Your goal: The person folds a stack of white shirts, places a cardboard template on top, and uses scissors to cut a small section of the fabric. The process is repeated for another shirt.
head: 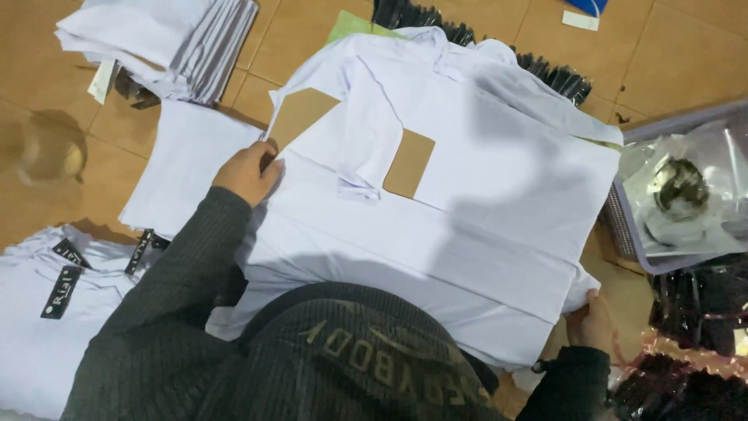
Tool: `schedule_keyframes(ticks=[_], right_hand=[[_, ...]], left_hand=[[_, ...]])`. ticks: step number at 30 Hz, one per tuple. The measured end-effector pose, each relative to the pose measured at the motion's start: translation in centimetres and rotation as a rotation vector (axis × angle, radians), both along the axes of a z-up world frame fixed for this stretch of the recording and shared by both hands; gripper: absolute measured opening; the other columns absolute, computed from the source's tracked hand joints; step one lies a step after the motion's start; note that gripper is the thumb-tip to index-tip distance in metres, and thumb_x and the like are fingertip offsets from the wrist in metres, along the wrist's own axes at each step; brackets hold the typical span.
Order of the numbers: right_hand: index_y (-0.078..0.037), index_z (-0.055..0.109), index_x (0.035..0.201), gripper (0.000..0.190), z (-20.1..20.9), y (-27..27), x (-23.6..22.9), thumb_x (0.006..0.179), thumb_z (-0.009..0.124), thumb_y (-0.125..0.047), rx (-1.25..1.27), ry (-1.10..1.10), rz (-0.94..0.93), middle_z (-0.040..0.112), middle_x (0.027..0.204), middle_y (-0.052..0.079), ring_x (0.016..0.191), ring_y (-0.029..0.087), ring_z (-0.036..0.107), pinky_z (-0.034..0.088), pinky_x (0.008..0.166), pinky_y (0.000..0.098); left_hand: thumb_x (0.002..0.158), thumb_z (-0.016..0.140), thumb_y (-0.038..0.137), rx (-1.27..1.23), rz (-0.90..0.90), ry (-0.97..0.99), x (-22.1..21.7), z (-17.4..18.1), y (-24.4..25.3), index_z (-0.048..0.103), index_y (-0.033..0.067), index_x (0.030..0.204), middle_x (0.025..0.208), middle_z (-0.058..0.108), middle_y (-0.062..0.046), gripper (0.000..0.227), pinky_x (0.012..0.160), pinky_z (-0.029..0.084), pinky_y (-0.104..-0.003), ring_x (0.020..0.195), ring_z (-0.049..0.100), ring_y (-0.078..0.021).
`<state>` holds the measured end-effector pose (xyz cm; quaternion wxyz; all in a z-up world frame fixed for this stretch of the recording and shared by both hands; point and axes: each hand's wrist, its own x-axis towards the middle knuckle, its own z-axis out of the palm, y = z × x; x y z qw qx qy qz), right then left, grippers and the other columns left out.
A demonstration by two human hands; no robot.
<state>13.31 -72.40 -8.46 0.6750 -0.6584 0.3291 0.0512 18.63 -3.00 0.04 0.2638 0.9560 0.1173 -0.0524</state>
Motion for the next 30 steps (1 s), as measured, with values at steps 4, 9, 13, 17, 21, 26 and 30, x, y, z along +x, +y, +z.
schedule_keyframes(ticks=[4,9,13,17,21,26,30], right_hand=[[0.011,0.056,0.117,0.044,0.0,-0.7,0.0,0.115,0.033,-0.027,-0.801,0.164,0.397,0.057,0.117,0.026,0.108,0.036,0.051,0.038,0.094,0.0459],[-0.011,0.057,0.124,0.041,1.9,1.9,1.3,0.109,0.042,-0.046,-0.302,0.176,-0.086,0.056,0.114,0.003,0.109,0.017,0.052,0.041,0.095,0.0327],[0.002,0.042,0.153,0.057,0.2,-0.6,1.4,0.115,0.047,-0.040,-0.576,0.116,0.049,0.042,0.151,0.032,0.142,0.048,0.036,0.030,0.117,0.0594],[-0.001,0.045,0.152,0.075,-4.0,-3.5,1.3,0.105,0.047,-0.059,-0.673,0.293,0.108,0.044,0.154,0.027,0.147,0.042,0.034,0.020,0.123,0.0549],[-0.014,0.059,0.123,0.033,-2.4,-2.3,-0.3,0.098,0.054,-0.034,-0.838,0.053,0.030,0.066,0.113,0.010,0.104,0.025,0.061,0.046,0.092,0.0413],[-0.018,0.056,0.140,0.054,0.7,-2.4,-3.4,0.086,0.059,-0.016,-0.807,0.007,0.509,0.057,0.138,0.015,0.129,0.029,0.053,0.048,0.091,0.0394],[-0.011,0.043,0.153,0.082,0.4,-1.4,-3.8,0.078,0.074,-0.023,-0.898,-0.309,0.846,0.043,0.155,0.028,0.141,0.041,0.043,0.033,0.114,0.0549]], left_hand=[[0.099,0.055,0.050,-0.072,0.113,0.188,-1.9,1.8,-0.7,0.060,0.0064,0.113,0.110,0.071,-0.019,0.046,0.077,0.049,-0.047,0.096,0.066,-0.0389],[0.103,0.049,0.043,-0.060,0.136,0.055,-1.8,-1.7,0.4,0.060,0.0056,0.110,0.091,0.068,-0.020,0.039,0.070,0.045,-0.051,0.084,0.063,-0.0423],[0.115,0.031,0.052,0.149,0.126,0.251,-1.3,-1.6,0.9,0.053,0.0167,0.130,0.105,0.074,-0.019,0.044,0.084,0.058,-0.048,0.098,0.073,-0.0345],[0.117,0.038,0.052,0.307,0.042,0.107,-2.0,-4.7,1.3,0.051,0.0218,0.126,0.091,0.077,-0.013,0.034,0.080,0.056,-0.049,0.088,0.076,-0.0360],[0.099,0.071,0.028,0.454,-0.387,-0.592,-2.1,-0.4,-1.7,0.077,0.0124,0.132,0.112,0.070,-0.020,0.037,0.076,0.053,-0.052,0.093,0.066,-0.0401],[0.085,0.058,0.048,0.471,-0.779,-0.387,-2.6,-2.4,-1.7,0.058,0.0235,0.146,0.156,0.058,-0.015,0.066,0.109,0.052,-0.052,0.138,0.057,-0.0408],[0.078,0.055,0.056,0.564,-0.807,-0.346,-2.4,-3.0,-1.3,0.050,0.0219,0.151,0.159,0.052,-0.014,0.081,0.106,0.052,-0.052,0.138,0.055,-0.0418]])
